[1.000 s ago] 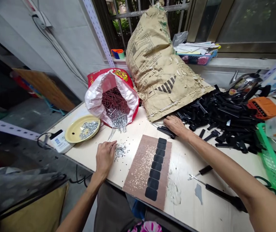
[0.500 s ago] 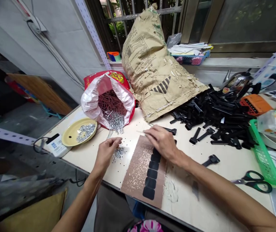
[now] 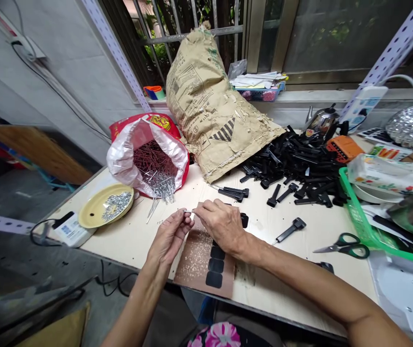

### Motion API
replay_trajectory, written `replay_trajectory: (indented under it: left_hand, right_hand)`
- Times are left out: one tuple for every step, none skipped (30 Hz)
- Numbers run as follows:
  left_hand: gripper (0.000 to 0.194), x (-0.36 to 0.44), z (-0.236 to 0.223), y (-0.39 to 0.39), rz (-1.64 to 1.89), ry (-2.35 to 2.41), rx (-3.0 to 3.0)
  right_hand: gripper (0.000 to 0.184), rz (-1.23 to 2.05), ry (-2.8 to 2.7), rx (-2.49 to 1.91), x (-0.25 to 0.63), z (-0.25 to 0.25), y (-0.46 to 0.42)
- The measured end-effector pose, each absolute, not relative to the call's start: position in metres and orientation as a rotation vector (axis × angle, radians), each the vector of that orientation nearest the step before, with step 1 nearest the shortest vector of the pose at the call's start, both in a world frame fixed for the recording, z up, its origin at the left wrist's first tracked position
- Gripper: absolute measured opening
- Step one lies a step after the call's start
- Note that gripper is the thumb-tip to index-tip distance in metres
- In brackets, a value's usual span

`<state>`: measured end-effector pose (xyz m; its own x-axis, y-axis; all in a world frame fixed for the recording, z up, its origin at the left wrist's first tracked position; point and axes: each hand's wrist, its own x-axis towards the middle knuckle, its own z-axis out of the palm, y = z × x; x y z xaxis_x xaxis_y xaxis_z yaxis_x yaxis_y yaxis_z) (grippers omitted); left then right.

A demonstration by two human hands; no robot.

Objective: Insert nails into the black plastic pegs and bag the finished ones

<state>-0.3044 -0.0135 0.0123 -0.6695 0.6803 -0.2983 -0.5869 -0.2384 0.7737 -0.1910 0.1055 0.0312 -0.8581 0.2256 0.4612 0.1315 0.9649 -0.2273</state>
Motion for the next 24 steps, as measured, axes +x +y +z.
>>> replay_trajectory:
  left_hand:
    - [0.029,-0.304,0.012,-0.013,1.995,1.211,0.135]
    - [0.029,-0.303,0.012,-0.013,2.006,1.246,0.144]
    - [0.030,-0.302,0.012,-0.013,2.014,1.278,0.156]
    - [0.029,-0.301,0.012,-0.013,2.020,1.304,0.170]
    - [0.029,-0.301,0.011,-0.013,2.019,1.325,0.184]
    - [0.028,-0.300,0.010,-0.013,2.014,1.344,0.196]
    - [0.028,-0.300,0.009,-0.013,2.007,1.372,0.212]
    - [0.028,-0.300,0.008,-0.014,2.000,1.412,0.233]
    - [0.028,-0.301,0.007,-0.015,1.993,1.466,0.261]
    - [0.028,-0.301,0.006,-0.016,1.982,1.524,0.293]
    - [0.028,-0.302,0.004,-0.017,1.966,1.572,0.326]
    - [0.028,-0.303,0.003,-0.018,1.946,1.602,0.353]
    - [0.027,-0.304,0.002,-0.019,1.926,1.611,0.368]
    - [0.027,-0.306,0.001,-0.020,1.909,1.604,0.369]
    - [0.027,-0.307,0.000,-0.020,1.898,1.591,0.363]
    - [0.027,-0.308,-0.001,-0.021,1.889,1.580,0.359]
    - [0.027,-0.309,-0.002,-0.021,1.884,1.579,0.360]
    - [0.027,-0.309,-0.004,-0.021,1.877,1.589,0.371]
    - [0.026,-0.309,-0.005,-0.022,1.866,1.610,0.394]
    - [0.026,-0.309,-0.006,-0.022,1.850,1.637,0.425]
    - [0.025,-0.309,-0.006,-0.022,1.832,1.665,0.458]
    - [0.024,-0.309,-0.007,-0.022,1.815,1.691,0.485]
    - [0.024,-0.308,-0.008,-0.022,1.802,1.710,0.506]
    - [0.024,-0.308,-0.008,-0.022,1.794,1.724,0.518]
  right_hand:
    - [0.021,0.219,-2.611,-0.260,-0.190,0.032,0.104]
    - [0.021,0.188,-2.608,-0.262,-0.190,0.033,0.103]
    - [0.021,0.163,-2.604,-0.260,-0.190,0.033,0.102]
    - [0.021,0.144,-2.601,-0.258,-0.190,0.033,0.101]
    - [0.021,0.131,-2.599,-0.257,-0.190,0.032,0.101]
    - [0.021,0.124,-2.599,-0.260,-0.190,0.032,0.100]
    - [0.021,0.128,-2.600,-0.263,-0.190,0.030,0.100]
    - [0.021,0.143,-2.602,-0.267,-0.190,0.029,0.100]
    - [0.020,0.165,-2.603,-0.271,-0.190,0.027,0.100]
    - [0.019,0.189,-2.601,-0.274,-0.190,0.025,0.100]
    - [0.018,0.208,-2.599,-0.273,-0.190,0.023,0.100]
    - [0.017,0.221,-2.599,-0.271,-0.190,0.021,0.101]
    - [0.017,0.232,-2.599,-0.275,-0.190,0.019,0.101]
    - [0.017,0.257,-2.608,-0.282,-0.190,0.018,0.102]
    - [0.018,0.306,-2.624,-0.296,-0.189,0.017,0.102]
    - [0.019,0.382,-2.641,-0.315,-0.189,0.016,0.103]
    - [0.020,0.476,-2.657,-0.336,-0.189,0.016,0.104]
    - [0.020,0.571,-2.666,-0.353,-0.189,0.015,0.105]
    - [0.020,0.647,-2.667,-0.365,-0.189,0.015,0.105]
    - [0.020,0.685,-2.664,-0.371,-0.189,0.014,0.105]
    - [0.019,0.678,-2.660,-0.381,-0.189,0.014,0.104]
    - [0.018,0.639,-2.663,-0.395,-0.189,0.013,0.103]
    - [0.018,0.582,-2.669,-0.412,-0.189,0.013,0.102]
    - [0.020,0.528,-2.679,-0.429,-0.189,0.012,0.101]
